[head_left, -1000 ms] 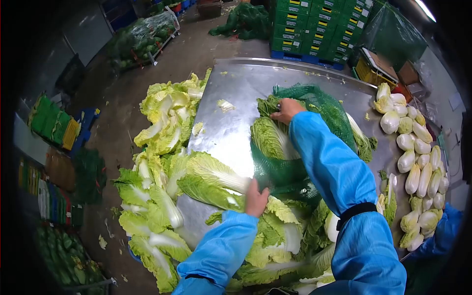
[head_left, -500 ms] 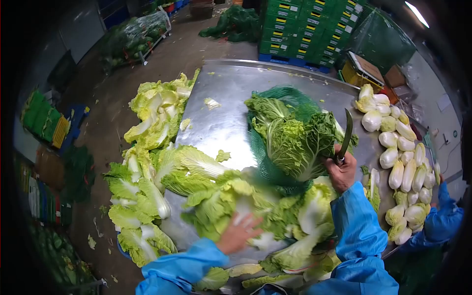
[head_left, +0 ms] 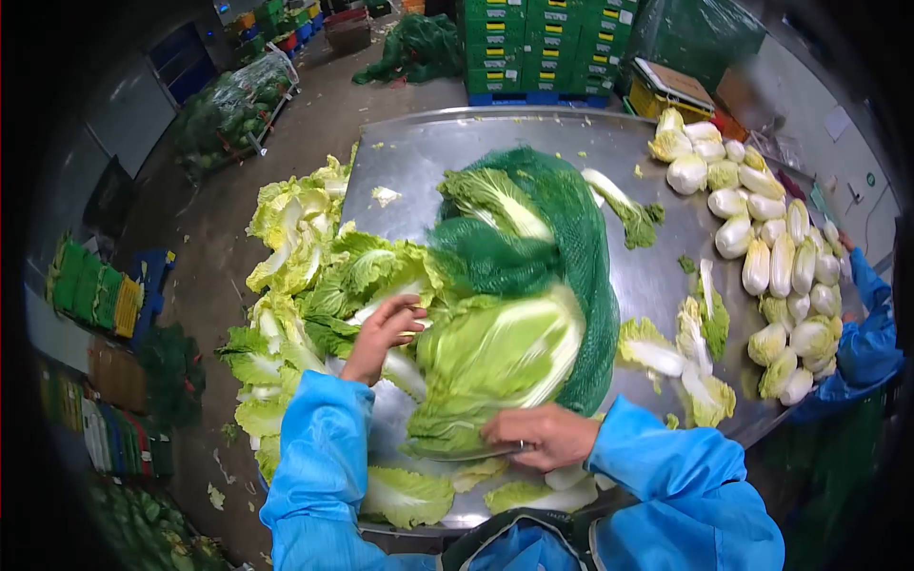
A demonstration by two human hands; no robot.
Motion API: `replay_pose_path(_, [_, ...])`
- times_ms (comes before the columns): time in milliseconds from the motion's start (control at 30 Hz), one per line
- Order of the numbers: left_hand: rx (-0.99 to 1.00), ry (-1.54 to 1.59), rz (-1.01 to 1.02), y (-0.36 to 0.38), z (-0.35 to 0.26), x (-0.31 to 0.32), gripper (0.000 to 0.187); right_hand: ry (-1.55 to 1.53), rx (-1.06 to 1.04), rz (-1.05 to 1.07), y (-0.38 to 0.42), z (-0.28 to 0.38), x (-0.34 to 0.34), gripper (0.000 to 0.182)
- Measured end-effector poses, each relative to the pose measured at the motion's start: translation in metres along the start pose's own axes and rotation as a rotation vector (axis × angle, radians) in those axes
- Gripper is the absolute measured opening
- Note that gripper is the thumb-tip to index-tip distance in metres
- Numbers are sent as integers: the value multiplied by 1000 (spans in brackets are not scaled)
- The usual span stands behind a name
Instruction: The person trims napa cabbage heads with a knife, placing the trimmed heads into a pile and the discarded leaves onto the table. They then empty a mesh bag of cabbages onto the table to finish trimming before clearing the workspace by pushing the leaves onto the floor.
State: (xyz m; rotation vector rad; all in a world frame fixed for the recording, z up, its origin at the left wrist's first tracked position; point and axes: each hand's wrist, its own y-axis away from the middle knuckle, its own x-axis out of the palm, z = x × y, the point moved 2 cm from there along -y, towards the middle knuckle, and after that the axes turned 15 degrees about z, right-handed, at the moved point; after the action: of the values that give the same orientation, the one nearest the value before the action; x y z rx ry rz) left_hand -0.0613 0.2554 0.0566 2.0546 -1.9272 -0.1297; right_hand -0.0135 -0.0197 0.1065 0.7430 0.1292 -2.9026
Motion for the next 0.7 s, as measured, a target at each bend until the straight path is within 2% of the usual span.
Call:
replay_pose_path(33, [26,-113,52,0,13,8,45,-16,5,-11,8,-5,12,17])
replay_pose_path(100, [79,-421,104,1,43,32,55,-247,287,-285,37,-17,23,23])
replay_pose_path(133, [122,-678,144,2,47,49,69,-437,507,-390,51,-21,16,23])
replay_pose_path(167, [35,-722,186,2,53,72,76,-486,478,-639,70,-58,30,22])
replay_pose_path(200, [-50,-765,232,4,60,93,84,-482,597,-702,82,-55,19,23])
replay_pose_path(233, [-61,-763,256,6,70,106,84,-394,728,-730,95,-67,19,26])
replay_pose_path(267, [-14,-735,256,6,82,116,91,-415,836,-739,104,-75,20,28])
replay_pose_path(333, [22,-709,274,10,78,134,98,-379,815,-773,117,-82,30,28])
replay_pose_path(400, [167,-1030,27,20,59,142,103,-293,762,-764,129,-89,44,27])
replay_pose_path(433, [187,-1070,3,24,59,144,106,-191,699,-744,134,-89,49,26])
replay_pose_path(467, [184,-1075,15,27,59,151,106,-199,702,-753,139,-89,51,26])
replay_pose_path(533, [141,-1155,95,33,61,168,106,-64,690,-622,139,-82,52,28])
replay_pose_path(567, [106,-1171,42,33,66,172,109,-122,773,-547,140,-77,53,29])
replay_pose_path(700, [110,-1215,-51,35,80,177,108,-50,808,-455,131,-73,66,24])
